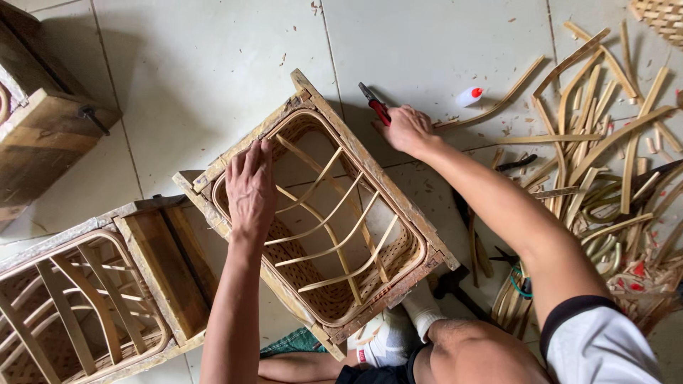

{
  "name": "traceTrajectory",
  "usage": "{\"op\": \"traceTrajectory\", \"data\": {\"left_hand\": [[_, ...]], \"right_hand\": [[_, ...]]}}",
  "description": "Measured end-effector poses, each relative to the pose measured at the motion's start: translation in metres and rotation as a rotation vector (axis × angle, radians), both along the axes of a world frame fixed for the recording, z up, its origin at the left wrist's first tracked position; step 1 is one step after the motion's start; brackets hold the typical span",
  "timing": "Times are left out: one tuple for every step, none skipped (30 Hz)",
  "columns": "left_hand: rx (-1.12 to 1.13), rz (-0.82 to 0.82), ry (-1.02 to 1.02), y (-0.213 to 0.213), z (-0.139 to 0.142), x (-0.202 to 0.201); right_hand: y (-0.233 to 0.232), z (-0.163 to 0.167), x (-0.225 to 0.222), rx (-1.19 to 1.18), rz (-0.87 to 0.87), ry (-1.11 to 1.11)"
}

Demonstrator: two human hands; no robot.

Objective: The person assembles a rectangular woven basket by fitting bamboo strips into a wooden mold. They use a hammer to tap the strips into place, pliers to adjust the frame, and a glue bottle to apply adhesive along the edges. The basket is rotated and repositioned multiple times during the process.

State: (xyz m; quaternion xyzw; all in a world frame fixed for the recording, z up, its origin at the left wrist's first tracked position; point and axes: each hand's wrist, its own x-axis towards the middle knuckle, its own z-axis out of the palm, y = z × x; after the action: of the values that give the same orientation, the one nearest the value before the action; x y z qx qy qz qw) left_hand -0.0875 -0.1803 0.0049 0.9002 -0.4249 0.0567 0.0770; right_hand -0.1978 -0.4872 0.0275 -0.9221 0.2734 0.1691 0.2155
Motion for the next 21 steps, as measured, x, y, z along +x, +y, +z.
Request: {"op": "traceTrajectory", "data": {"left_hand": [[0.011,0.001,-0.008,-0.006,-0.003,0.004],[0.022,0.001,-0.013,-0.011,-0.006,0.007],[0.032,0.001,-0.016,-0.015,-0.009,0.01],[0.043,-0.012,-0.05,-0.017,-0.012,0.014],[0.055,-0.026,-0.078,-0.017,-0.013,0.017],[0.066,-0.038,-0.103,-0.016,-0.014,0.017],[0.078,-0.05,-0.102,-0.015,-0.014,0.018],[0.091,-0.058,-0.1,-0.013,-0.013,0.018],[0.102,-0.069,-0.099,-0.01,-0.015,0.014],[0.109,-0.064,-0.125,-0.007,-0.015,0.011],[0.114,-0.063,-0.151,-0.005,-0.014,0.007],[0.115,-0.059,-0.18,-0.004,-0.012,0.003],[0.135,-0.064,-0.184,-0.005,-0.011,0.0],[0.156,-0.063,-0.187,-0.004,-0.008,-0.001],[0.18,-0.059,-0.19,-0.004,-0.006,-0.003],[0.182,-0.056,-0.179,-0.005,-0.005,-0.003],[0.188,-0.059,-0.167,-0.005,-0.003,-0.003],[0.195,-0.062,-0.154,-0.004,-0.002,-0.004],[0.198,-0.074,-0.15,-0.002,-0.002,-0.004],[0.2,-0.085,-0.147,0.0,-0.001,-0.004],[0.202,-0.094,-0.144,0.001,-0.002,-0.004]], "right_hand": [[-0.003,-0.003,0.005,-0.025,0.023,-0.016],[-0.006,-0.005,0.009,-0.046,0.055,-0.102],[-0.006,-0.005,0.013,-0.068,0.086,-0.187],[-0.005,-0.004,0.014,-0.092,0.116,-0.27],[-0.001,0.001,0.013,-0.2,0.151,-0.465],[0.006,0.007,0.013,-0.307,0.189,-0.658],[0.016,0.014,0.016,-0.163,0.194,-0.803],[0.028,0.022,0.021,-0.015,0.198,-0.945],[0.043,0.029,0.018,0.176,0.216,-0.751],[0.064,0.034,0.016,0.358,0.229,-0.554],[0.085,0.038,0.019,0.356,0.28,-0.411],[0.103,0.041,0.025,0.353,0.331,-0.269],[0.116,0.043,0.035,0.251,0.384,-0.339],[0.122,0.044,0.043,0.15,0.443,-0.406],[0.126,0.043,0.052,0.248,0.402,-0.243],[0.129,0.042,0.062,0.345,0.358,-0.082],[0.132,0.04,0.067,0.445,0.306,0.078],[0.135,0.04,0.067,0.444,0.303,-0.011],[0.137,0.038,0.066,0.439,0.304,-0.099],[0.139,0.035,0.065,0.433,0.305,-0.188],[0.141,0.033,0.063,0.346,0.312,-0.213]]}}
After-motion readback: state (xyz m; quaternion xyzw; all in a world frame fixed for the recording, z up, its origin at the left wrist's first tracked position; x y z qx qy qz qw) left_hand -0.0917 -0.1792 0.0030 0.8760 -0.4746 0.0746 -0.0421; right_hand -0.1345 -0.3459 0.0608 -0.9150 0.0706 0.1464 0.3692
